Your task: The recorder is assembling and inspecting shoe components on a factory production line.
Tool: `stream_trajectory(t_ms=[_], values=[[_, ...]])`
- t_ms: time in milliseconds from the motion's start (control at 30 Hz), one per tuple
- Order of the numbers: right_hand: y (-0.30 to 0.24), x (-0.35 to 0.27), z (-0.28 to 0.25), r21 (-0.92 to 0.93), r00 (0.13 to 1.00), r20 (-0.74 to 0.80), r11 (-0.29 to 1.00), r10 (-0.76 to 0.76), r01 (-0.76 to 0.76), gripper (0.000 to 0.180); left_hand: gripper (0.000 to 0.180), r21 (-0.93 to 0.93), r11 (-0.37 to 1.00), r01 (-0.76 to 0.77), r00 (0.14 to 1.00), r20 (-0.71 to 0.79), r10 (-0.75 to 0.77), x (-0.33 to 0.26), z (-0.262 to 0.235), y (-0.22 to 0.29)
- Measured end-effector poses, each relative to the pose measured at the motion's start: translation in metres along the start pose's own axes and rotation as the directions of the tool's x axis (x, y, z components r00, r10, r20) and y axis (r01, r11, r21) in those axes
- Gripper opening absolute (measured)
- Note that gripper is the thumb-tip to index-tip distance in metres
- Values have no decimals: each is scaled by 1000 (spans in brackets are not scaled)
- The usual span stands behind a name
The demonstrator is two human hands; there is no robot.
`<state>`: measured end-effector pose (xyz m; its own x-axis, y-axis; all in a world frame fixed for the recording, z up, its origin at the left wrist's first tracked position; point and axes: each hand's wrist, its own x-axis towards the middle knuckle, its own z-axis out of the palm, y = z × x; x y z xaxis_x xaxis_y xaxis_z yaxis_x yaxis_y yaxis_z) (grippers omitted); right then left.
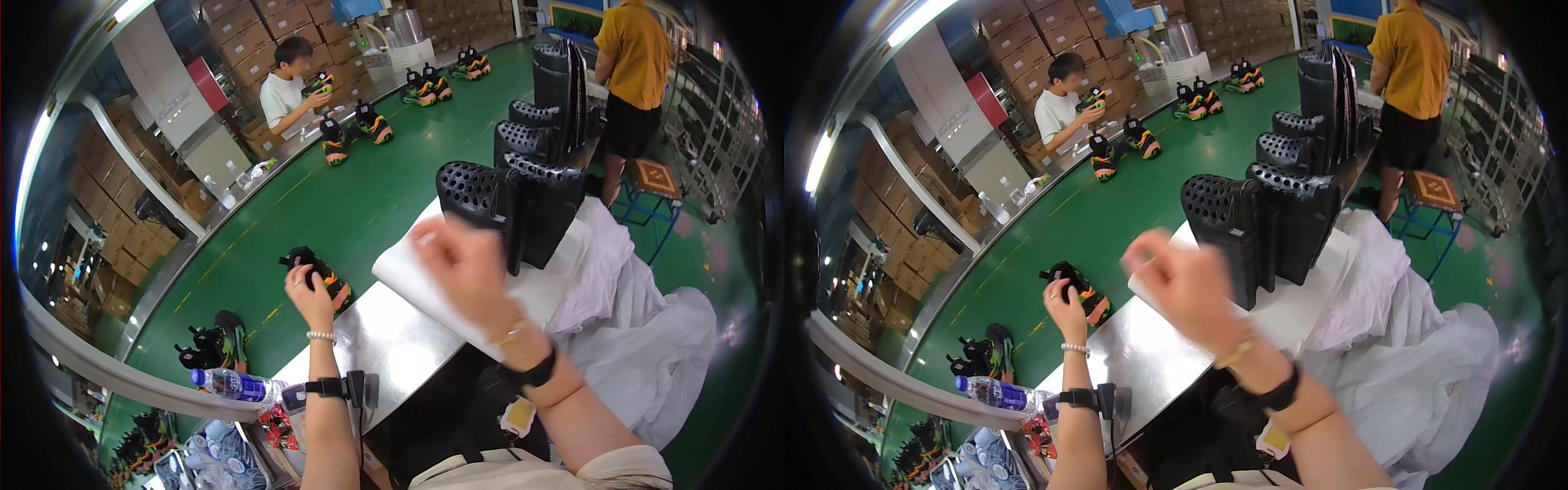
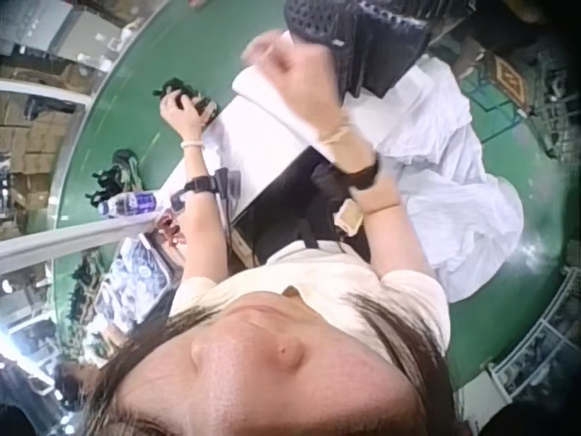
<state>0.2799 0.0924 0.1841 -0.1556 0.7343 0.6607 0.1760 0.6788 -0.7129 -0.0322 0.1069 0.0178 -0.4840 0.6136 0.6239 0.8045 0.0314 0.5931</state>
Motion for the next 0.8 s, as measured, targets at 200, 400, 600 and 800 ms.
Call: stream_trajectory(t_ms=[200,400,600,800], values=[[-11,61,-99,-804,993,26,593,113,-46,44,38,-139,975,175,973,-125,-192,24,-12,-54],[-3,72,-92,-923,863,273,367,425,111,66,36,128,939,318,947,-80,-310,44,-19,-62],[-5,95,-97,-905,776,258,426,576,-15,66,40,-4,931,365,931,25,-365,46,-25,-51],[-62,104,-47,-723,937,306,681,170,113,51,46,-355,875,329,908,-135,-396,-19,-17,-54]])
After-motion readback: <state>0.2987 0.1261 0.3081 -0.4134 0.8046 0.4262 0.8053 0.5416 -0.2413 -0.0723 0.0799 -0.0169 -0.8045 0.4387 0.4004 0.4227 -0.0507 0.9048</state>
